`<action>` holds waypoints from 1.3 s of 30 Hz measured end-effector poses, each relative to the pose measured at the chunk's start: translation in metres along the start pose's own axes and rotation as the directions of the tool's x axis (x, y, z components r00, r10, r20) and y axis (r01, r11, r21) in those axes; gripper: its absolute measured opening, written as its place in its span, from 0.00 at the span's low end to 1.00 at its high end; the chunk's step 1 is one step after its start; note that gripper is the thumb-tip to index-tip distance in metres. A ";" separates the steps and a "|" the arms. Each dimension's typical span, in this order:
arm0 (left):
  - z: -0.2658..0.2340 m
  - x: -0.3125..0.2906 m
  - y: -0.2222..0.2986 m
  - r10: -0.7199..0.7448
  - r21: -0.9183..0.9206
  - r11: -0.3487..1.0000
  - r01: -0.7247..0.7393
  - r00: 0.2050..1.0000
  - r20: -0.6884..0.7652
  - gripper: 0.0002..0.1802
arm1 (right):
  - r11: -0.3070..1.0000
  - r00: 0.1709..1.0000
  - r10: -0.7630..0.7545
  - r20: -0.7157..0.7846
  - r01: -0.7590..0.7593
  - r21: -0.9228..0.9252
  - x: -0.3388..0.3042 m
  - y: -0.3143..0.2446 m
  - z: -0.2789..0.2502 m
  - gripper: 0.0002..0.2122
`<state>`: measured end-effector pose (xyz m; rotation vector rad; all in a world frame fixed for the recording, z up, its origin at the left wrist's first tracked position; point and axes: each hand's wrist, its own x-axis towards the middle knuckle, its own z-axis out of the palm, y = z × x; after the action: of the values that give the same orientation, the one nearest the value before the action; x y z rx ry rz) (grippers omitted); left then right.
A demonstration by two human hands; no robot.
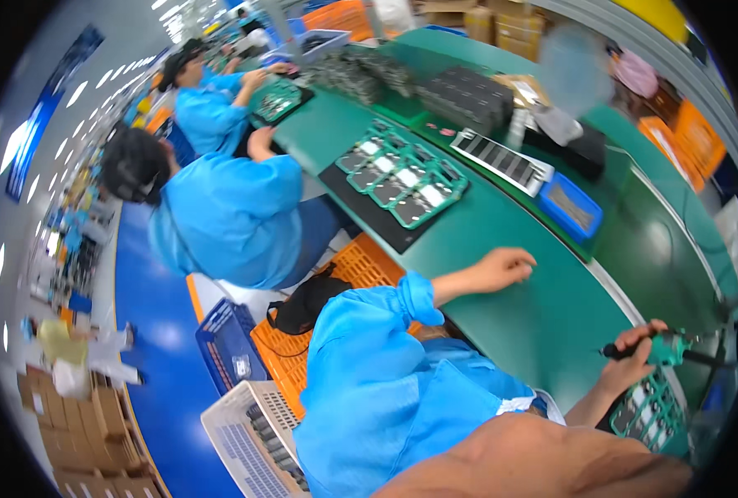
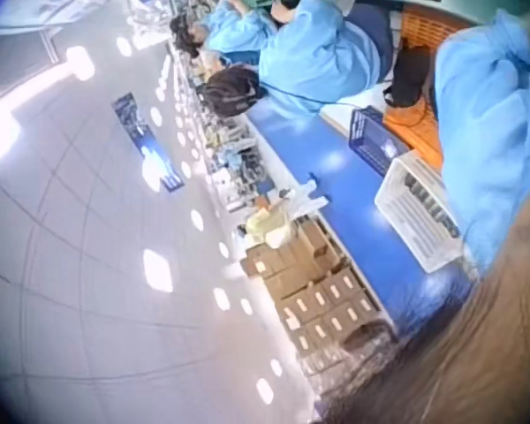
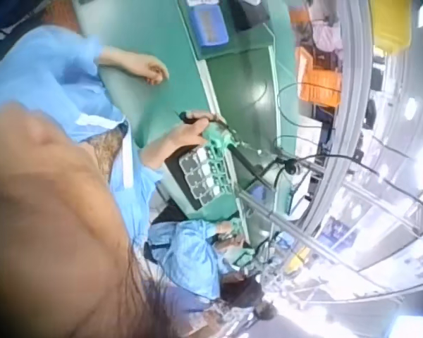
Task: Assembling electronic components onto green circuit board housings using an electric screwdriver on an assembly line.
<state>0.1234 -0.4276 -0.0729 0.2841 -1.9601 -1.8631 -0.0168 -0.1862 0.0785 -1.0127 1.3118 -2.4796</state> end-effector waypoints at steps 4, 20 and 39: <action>-0.142 -0.007 0.029 0.301 0.526 0.850 -0.002 0.822 -0.483 0.13 | 0.999 0.999 -0.005 0.043 0.008 -0.052 -0.009 0.003 0.013 0.18; -0.419 -0.073 -0.008 0.263 0.432 0.399 0.809 0.350 -0.899 0.26 | 0.984 0.978 0.159 0.133 -0.147 -0.096 -0.014 0.051 0.073 0.12; -0.281 -0.068 0.007 0.280 0.514 0.492 0.703 0.431 -0.858 0.21 | 0.972 0.984 0.167 0.067 -0.154 -0.176 -0.013 0.074 0.070 0.12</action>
<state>0.3060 -0.6514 -0.0722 1.6050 -1.7817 -0.2771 0.0248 -0.2731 0.0415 -0.9874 1.5351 -2.2163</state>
